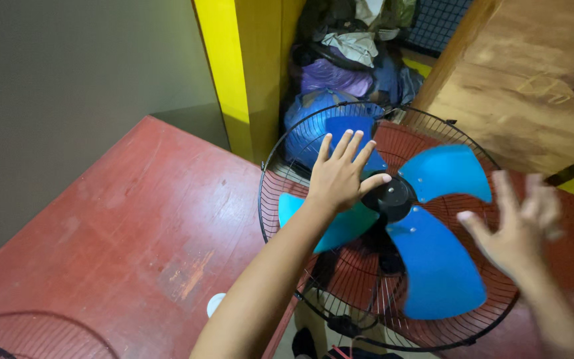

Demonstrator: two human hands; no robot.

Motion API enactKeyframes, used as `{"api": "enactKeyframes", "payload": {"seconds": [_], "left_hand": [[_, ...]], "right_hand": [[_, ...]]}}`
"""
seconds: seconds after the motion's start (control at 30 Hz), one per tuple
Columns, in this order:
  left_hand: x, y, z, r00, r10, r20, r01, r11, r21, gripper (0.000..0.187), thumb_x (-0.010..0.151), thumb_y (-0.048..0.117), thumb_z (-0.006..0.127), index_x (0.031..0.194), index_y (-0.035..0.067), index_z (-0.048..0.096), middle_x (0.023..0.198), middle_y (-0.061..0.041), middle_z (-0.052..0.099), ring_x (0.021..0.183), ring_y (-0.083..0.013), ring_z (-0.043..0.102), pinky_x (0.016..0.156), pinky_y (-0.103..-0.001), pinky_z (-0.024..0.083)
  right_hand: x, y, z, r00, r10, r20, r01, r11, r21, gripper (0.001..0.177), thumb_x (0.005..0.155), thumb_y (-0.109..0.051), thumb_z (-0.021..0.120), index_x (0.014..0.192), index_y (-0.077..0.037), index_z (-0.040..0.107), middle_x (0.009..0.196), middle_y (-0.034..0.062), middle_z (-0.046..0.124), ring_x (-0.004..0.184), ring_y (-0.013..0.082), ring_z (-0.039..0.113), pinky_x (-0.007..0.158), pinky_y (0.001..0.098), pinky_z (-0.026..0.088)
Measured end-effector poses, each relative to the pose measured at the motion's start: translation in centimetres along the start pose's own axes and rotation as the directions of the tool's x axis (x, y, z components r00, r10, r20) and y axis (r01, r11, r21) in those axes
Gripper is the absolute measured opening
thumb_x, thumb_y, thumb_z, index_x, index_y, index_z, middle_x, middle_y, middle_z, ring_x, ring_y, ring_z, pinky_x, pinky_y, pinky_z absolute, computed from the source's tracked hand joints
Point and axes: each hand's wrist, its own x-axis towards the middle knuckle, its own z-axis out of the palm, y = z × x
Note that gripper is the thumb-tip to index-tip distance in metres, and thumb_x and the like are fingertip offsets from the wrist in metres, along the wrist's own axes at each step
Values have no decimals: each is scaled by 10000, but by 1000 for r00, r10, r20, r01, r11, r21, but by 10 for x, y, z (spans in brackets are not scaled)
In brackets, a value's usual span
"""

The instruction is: The person wipes the fan blades with a cloth and spray bottle, then reassembles the fan by attaching the blades, securing the cap, and placing the front grille back on the fan.

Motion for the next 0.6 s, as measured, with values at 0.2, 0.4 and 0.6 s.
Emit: {"api": "enactKeyframes", "payload": {"seconds": [0.2,0.4,0.6], "left_hand": [[-9,-7,9,993,-54,101,53,998,17,854,917,783,362,1452,153,574,1548,-146,490,1479,-302,392,1234,-579,178],[-14,-17,9,985,-110,133,108,994,24,863,919,786,363,1474,153,550,1557,-146,479,1480,-305,387,1218,-591,178],[-15,-24,0,991,-127,29,127,992,3,847,927,770,379,1500,164,528,1571,-135,473,1488,-285,388,1208,-600,183]], "right_hand": [[-31,-118,1,919,-350,183,312,928,205,1029,635,-673,735,1528,-324,361,1639,206,200,1497,433,194,1104,662,192],[-31,-77,34,920,-262,293,264,964,32,1294,521,-669,781,1625,-355,184,1674,235,108,1513,429,75,1063,669,153],[28,93,48,986,165,11,-165,986,-13,1178,691,-554,775,1636,-127,215,1599,321,299,1425,461,314,1064,664,316]]}}
